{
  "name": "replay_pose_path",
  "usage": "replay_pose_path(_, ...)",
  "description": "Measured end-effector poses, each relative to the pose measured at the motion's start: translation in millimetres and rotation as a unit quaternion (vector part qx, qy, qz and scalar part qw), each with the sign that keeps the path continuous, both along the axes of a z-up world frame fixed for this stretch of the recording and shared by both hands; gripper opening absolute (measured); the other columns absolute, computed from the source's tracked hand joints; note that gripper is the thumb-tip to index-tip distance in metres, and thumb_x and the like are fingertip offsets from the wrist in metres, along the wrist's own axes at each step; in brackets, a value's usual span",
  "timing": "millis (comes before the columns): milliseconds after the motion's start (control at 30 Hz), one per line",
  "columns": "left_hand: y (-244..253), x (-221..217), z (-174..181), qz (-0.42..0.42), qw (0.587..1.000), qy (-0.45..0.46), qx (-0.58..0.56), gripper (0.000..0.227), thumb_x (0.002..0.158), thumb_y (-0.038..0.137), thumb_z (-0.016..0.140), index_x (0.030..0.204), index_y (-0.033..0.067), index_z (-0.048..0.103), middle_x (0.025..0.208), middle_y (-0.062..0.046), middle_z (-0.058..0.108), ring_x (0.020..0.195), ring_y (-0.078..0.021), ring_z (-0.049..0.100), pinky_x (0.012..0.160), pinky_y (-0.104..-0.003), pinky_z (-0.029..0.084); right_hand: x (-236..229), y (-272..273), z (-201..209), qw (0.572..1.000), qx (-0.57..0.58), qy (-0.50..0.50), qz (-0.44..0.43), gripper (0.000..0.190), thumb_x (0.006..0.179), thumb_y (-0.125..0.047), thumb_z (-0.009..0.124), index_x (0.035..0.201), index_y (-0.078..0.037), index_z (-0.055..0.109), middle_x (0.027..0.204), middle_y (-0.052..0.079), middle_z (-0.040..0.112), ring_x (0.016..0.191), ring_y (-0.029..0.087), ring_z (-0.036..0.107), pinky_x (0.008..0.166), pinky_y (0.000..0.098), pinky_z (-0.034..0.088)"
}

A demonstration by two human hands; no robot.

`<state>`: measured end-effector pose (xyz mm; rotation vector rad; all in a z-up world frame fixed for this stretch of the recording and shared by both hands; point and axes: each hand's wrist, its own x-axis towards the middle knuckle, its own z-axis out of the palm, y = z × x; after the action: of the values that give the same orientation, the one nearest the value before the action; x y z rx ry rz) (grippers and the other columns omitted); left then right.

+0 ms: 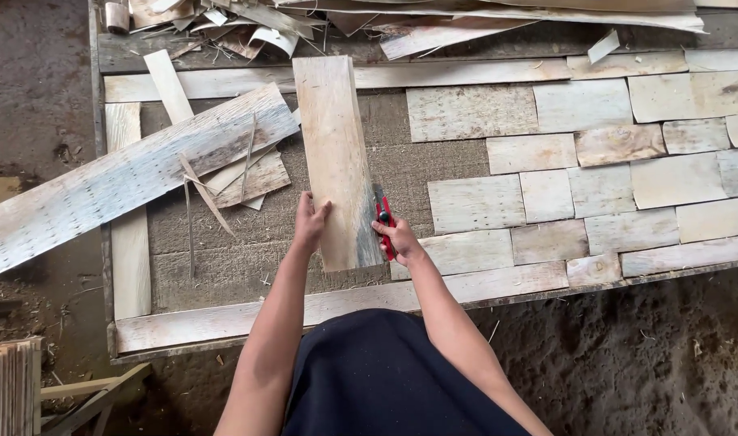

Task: Cutting and arranging thin wood veneer tiles on a surface to create a pattern

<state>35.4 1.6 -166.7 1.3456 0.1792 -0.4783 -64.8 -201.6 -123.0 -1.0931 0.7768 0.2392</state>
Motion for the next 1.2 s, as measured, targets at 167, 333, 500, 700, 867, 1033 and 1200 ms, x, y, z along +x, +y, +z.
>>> replay_pose_path(167, 0, 7, -27, 0.010, 0.999, -0.019, 0.042, 0.036, 0.097, 0.013, 0.072, 0.124, 0.0135, 0.048, 0.102, -0.017, 0.070, 0.085, -0.0288, 0.070, 0.073, -0.041, 0.061, 6, 0, -6, 0.997, -0.078, -0.014, 0.004, 0.028, 0.085, -0.012, 0.085, 0.104, -0.004, 0.067, 0.080, 0.002, 0.061, 0.060, 0.012, 0.062, 0.040, 0.0206, 0.050)
replay_pose_path(333, -2, 6, -56, -0.017, 0.975, -0.025, 0.220, 0.049, 0.084, 0.021, 0.086, 0.121, 0.0123, 0.054, 0.106, -0.015, 0.071, 0.093, -0.0315, 0.072, 0.078, -0.043, 0.061, 15, -6, -14, 0.964, -0.255, 0.020, 0.068, 0.023, 0.084, -0.025, 0.083, 0.096, -0.010, 0.070, 0.071, 0.006, 0.069, 0.040, 0.018, 0.064, 0.033, 0.0239, 0.053)
replay_pose_path(500, -6, -4, 12, -0.074, 0.851, -0.078, 0.514, 0.080, 0.073, 0.031, 0.093, 0.138, 0.0136, 0.051, 0.131, -0.015, 0.052, 0.122, -0.0414, 0.056, 0.100, -0.056, 0.053, 34, -15, -59, 0.902, -0.391, 0.098, 0.154, 0.027, 0.085, -0.041, 0.071, 0.084, -0.015, 0.066, 0.062, 0.002, 0.069, 0.046, 0.020, 0.070, 0.039, 0.0265, 0.057)
replay_pose_path(700, -14, -8, 36, -0.288, 0.752, -0.152, 0.573, 0.085, 0.082, 0.041, 0.082, 0.156, 0.0330, 0.040, 0.171, -0.008, 0.016, 0.157, -0.0329, 0.012, 0.123, -0.056, 0.021, 62, 10, -15, 0.843, -0.436, 0.063, 0.308, 0.034, 0.094, -0.039, 0.058, 0.095, -0.005, 0.062, 0.072, 0.015, 0.074, 0.061, 0.026, 0.075, 0.061, 0.0439, 0.065)
replay_pose_path(867, -14, -9, 38, -0.308, 0.724, -0.158, 0.596, 0.087, 0.082, 0.045, 0.083, 0.157, 0.0329, 0.040, 0.171, -0.006, 0.014, 0.157, -0.0336, 0.013, 0.122, -0.058, 0.023, 88, 15, -9, 0.777, -0.495, 0.111, 0.372, 0.047, 0.095, -0.045, 0.049, 0.116, -0.004, 0.062, 0.112, 0.025, 0.072, 0.112, 0.045, 0.069, 0.097, 0.0579, 0.054)
replay_pose_path(1033, -16, -9, 27, -0.307, 0.727, -0.155, 0.595, 0.088, 0.081, 0.044, 0.083, 0.157, 0.0342, 0.040, 0.172, -0.007, 0.010, 0.157, -0.0349, 0.010, 0.120, -0.061, 0.022, 92, 16, -8, 0.776, -0.494, 0.117, 0.375, 0.049, 0.093, -0.045, 0.052, 0.116, -0.003, 0.064, 0.110, 0.025, 0.073, 0.111, 0.045, 0.069, 0.094, 0.0559, 0.056)
replay_pose_path(1200, -18, -9, 25, -0.304, 0.729, -0.151, 0.595, 0.089, 0.079, 0.043, 0.085, 0.156, 0.0324, 0.041, 0.171, -0.009, 0.011, 0.156, -0.0364, 0.010, 0.119, -0.063, 0.024, 88, 19, -6, 0.772, -0.500, 0.106, 0.378, 0.048, 0.093, -0.042, 0.054, 0.114, 0.000, 0.066, 0.108, 0.029, 0.072, 0.110, 0.048, 0.069, 0.094, 0.0571, 0.056)
